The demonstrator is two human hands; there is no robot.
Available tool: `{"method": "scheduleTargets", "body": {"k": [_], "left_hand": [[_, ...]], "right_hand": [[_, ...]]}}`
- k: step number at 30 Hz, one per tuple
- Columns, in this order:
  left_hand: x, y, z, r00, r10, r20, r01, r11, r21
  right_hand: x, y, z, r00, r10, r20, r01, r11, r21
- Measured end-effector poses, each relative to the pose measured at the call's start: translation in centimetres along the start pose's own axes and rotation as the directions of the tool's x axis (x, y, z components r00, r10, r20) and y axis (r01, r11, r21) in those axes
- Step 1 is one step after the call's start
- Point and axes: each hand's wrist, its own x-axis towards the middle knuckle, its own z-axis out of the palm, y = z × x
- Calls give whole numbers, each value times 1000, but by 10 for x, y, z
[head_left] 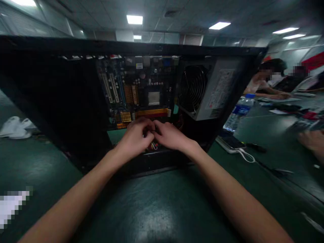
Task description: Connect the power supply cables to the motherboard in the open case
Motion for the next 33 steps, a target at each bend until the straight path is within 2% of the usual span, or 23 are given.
{"method": "scheduleTargets", "body": {"k": [4,9,14,17,19,23,26,28,30,33], "left_hand": [[-2,-6,5,993,38,110,-42,999,35],[-4,-5,5,987,104,123,-109,993,35],[-8,1,3,974,220,54,-215,973,-84],[-9,0,3,968,248,43,-245,968,-55],[-7,-3,4,976,204,79,-205,979,6],[-5,-8,5,995,17,94,-31,989,145],[-4,-10,5,994,-26,107,7,985,175],[-5,-12,5,988,-56,143,28,981,191],[-5,-16,3,976,-100,196,55,973,223],[-6,-23,-2,943,-184,277,88,942,325]], "right_hand": [[2,4,1,995,-97,39,96,995,13],[4,11,5,980,-199,-27,201,967,159],[3,6,0,970,-221,-105,236,959,160],[1,5,-1,976,-192,-99,205,968,148],[0,9,0,986,-156,-55,163,975,152],[-3,19,-6,993,-64,101,51,991,122],[-3,20,-15,936,-84,343,68,996,60],[-2,18,-18,890,-67,451,79,997,-8],[0,15,-19,902,-31,431,68,995,-71],[1,15,-16,965,-10,261,44,991,-126]]}}
